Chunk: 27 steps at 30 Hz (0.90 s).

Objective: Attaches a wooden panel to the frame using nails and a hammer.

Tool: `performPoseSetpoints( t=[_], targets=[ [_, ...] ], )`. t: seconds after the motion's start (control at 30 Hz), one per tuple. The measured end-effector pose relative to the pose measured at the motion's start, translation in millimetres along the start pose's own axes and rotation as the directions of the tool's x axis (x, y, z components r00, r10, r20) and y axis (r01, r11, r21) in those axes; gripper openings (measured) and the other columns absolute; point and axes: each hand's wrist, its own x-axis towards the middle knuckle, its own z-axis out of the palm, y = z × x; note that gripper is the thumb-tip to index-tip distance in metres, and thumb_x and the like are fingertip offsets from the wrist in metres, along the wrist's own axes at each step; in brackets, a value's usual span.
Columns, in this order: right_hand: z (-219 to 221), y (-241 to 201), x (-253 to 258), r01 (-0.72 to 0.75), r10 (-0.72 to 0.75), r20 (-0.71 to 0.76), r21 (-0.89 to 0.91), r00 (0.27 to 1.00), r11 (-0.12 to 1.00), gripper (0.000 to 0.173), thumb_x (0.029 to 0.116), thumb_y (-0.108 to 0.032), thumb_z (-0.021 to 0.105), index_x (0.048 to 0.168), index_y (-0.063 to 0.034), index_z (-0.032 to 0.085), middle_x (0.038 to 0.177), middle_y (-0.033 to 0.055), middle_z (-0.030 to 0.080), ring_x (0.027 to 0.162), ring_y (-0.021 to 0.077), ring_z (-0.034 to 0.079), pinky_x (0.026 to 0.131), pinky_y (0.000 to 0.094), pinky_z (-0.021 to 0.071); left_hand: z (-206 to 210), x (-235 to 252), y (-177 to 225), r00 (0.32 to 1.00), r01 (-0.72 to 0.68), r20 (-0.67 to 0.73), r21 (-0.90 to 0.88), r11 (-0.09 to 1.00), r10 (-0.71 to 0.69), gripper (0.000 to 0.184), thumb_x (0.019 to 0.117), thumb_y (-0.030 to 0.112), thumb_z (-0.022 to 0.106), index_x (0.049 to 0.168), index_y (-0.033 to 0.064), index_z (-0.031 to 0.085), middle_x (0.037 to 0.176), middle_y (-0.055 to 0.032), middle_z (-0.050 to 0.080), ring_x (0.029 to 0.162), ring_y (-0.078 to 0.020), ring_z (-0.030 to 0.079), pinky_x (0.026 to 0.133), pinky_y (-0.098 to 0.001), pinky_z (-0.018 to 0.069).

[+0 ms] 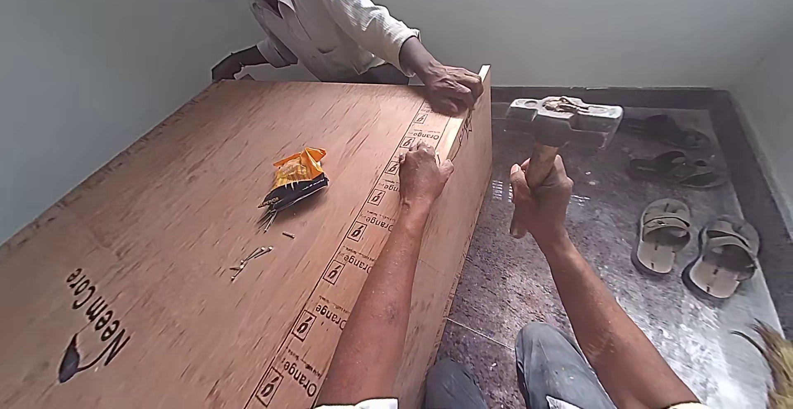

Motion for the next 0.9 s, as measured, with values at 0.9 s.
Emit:
performPoseSetpoints(
  t=[0.9],
  targets=[
    [97.3, 33.2, -5.1, -0.783, 0.727, 0.332, 0.059, 0.601, 0.62, 0.021, 0.094, -0.004, 0.063, 0.108, 0.0, 0.049, 0.069, 0.0091, 0.056, 0.048, 0.0157, 0.058, 0.047, 0.0312, 0.054, -2.6, -4.1, 6.1, 0.998, 0.04, 0.039, 0.034, 0.999, -0.041, 0.04, 0.0975, 0.035, 0.067, 0.105, -0.0044, 0.069, 0.119, -0.0233, 0.067, 0.117, -0.0382, 0.063, 0.103, -0.0549, 0.0465]
  ],
)
